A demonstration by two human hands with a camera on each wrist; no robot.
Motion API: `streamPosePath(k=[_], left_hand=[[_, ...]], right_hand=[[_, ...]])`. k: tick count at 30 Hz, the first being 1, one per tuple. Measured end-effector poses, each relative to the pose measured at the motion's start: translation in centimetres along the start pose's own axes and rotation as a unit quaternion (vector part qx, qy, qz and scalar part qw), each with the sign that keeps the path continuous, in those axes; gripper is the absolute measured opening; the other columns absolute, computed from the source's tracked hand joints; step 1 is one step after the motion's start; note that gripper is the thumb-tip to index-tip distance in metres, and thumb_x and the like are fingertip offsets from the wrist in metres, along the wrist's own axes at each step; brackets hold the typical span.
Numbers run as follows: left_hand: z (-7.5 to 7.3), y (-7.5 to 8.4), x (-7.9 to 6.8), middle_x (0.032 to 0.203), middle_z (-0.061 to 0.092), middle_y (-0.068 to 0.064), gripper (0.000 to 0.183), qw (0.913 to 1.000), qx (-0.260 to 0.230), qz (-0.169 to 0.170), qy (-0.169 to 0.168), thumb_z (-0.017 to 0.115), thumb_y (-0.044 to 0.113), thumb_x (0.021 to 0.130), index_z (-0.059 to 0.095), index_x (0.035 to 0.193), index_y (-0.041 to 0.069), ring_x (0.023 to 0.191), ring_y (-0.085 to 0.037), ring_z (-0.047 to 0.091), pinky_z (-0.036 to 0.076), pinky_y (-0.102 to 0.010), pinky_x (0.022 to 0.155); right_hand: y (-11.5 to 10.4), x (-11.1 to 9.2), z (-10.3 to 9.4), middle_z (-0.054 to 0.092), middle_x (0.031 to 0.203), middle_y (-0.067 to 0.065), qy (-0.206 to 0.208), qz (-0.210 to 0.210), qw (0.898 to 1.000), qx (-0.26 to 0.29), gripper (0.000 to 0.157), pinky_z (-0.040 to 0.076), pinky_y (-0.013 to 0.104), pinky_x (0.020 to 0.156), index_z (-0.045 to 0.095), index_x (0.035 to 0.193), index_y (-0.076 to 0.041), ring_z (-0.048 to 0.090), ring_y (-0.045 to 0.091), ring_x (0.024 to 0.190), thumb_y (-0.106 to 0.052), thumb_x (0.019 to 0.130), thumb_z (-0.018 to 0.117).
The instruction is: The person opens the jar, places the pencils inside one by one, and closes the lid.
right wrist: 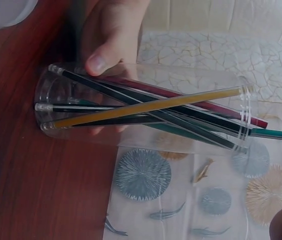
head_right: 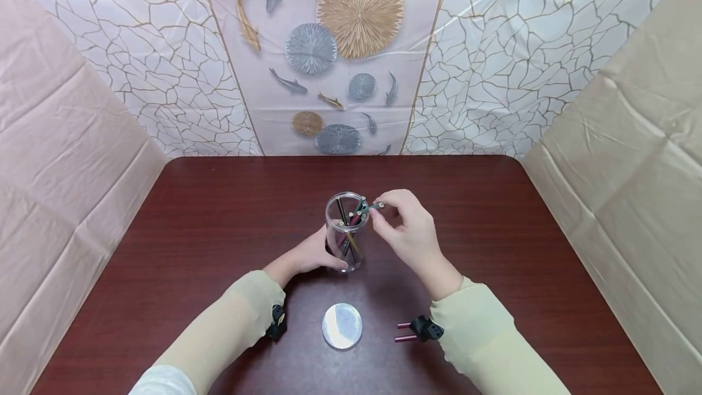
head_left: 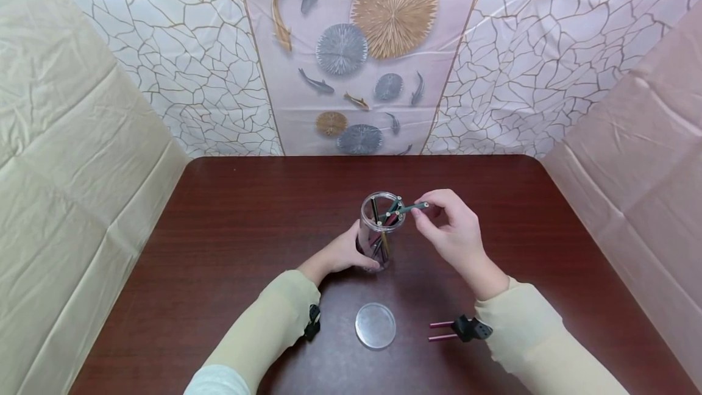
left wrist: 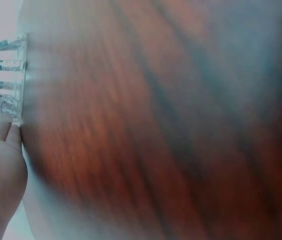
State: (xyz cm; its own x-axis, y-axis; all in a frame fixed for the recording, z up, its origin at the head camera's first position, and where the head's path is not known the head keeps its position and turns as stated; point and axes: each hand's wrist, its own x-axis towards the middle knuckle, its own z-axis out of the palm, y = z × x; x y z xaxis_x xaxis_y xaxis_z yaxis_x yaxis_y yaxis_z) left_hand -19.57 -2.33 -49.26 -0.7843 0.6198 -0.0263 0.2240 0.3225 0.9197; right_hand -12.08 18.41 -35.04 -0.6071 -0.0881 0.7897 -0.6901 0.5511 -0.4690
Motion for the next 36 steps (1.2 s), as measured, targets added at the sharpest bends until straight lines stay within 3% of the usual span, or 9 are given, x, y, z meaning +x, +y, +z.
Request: streamPosePath(k=[7, 13, 19, 25, 30, 36], left_hand=[[-0.1, 0.3, -0.1, 0.125, 0.054, -0.001, 0.092, 0.9997, -0.013, -0.018, -0.007, 0.086, 0.022, 0.065, 0.031, 0.138, 0.019, 0.118, -0.013, 0.046, 0.034, -0.035, 0.100], [-0.2, 0.3, 0.1, 0.124, 0.055, 0.001, 0.093, 0.9998, -0.008, -0.016, -0.005, 0.086, 0.021, 0.064, 0.030, 0.139, 0.020, 0.118, -0.012, 0.046, 0.034, -0.033, 0.099], [-0.1, 0.3, 0.1, 0.125, 0.055, 0.002, 0.093, 0.9998, -0.010, -0.017, -0.008, 0.085, 0.021, 0.064, 0.030, 0.139, 0.019, 0.117, -0.012, 0.048, 0.035, -0.033, 0.099], [-0.2, 0.2, 0.1, 0.127, 0.054, 0.002, 0.095, 0.9997, -0.015, -0.017, -0.011, 0.086, 0.021, 0.064, 0.029, 0.140, 0.019, 0.118, -0.012, 0.047, 0.034, -0.034, 0.099], [-0.2, 0.2, 0.1, 0.128, 0.053, 0.002, 0.096, 0.9997, -0.015, -0.017, -0.011, 0.085, 0.022, 0.065, 0.028, 0.141, 0.019, 0.118, -0.012, 0.047, 0.035, -0.035, 0.100], [-0.2, 0.1, 0.0, 0.128, 0.053, 0.002, 0.097, 0.9997, -0.006, -0.023, -0.009, 0.085, 0.025, 0.065, 0.027, 0.142, 0.022, 0.118, -0.014, 0.047, 0.035, -0.036, 0.099]], right_hand=[[0.6, -0.6, 0.7, 0.060, 0.085, 0.009, -0.034, -0.020, 0.999, -0.028, 0.034, 0.043, 0.016, 0.064, 0.060, 0.097, 0.000, 0.056, 0.016, 0.071, 0.009, 0.067, 0.073], [1.1, -1.7, 0.5, 0.061, 0.086, 0.011, -0.014, -0.008, 1.000, -0.008, 0.051, 0.042, 0.019, 0.062, 0.055, 0.107, 0.003, 0.056, 0.020, 0.069, 0.012, 0.061, 0.075], [2.1, -3.3, -0.1, 0.061, 0.083, 0.010, -0.004, -0.011, 1.000, -0.020, 0.043, 0.042, 0.019, 0.060, 0.058, 0.101, 0.003, 0.054, 0.020, 0.067, 0.009, 0.062, 0.073], [3.7, -5.6, -1.3, 0.060, 0.088, 0.007, -0.075, -0.021, 0.996, -0.047, 0.023, 0.042, 0.018, 0.069, 0.065, 0.095, -0.003, 0.055, 0.017, 0.077, -0.011, 0.073, 0.068], [5.2, -7.7, -2.5, 0.062, 0.094, 0.003, -0.136, -0.030, 0.987, -0.076, 0.033, 0.042, 0.019, 0.075, 0.068, 0.097, -0.007, 0.056, 0.019, 0.087, -0.004, 0.065, 0.077], [6.0, -9.5, -3.4, 0.062, 0.096, 0.000, -0.148, 0.009, 0.985, -0.084, 0.039, 0.041, 0.016, 0.066, 0.069, 0.100, -0.010, 0.054, 0.014, 0.085, -0.003, 0.063, 0.080]])
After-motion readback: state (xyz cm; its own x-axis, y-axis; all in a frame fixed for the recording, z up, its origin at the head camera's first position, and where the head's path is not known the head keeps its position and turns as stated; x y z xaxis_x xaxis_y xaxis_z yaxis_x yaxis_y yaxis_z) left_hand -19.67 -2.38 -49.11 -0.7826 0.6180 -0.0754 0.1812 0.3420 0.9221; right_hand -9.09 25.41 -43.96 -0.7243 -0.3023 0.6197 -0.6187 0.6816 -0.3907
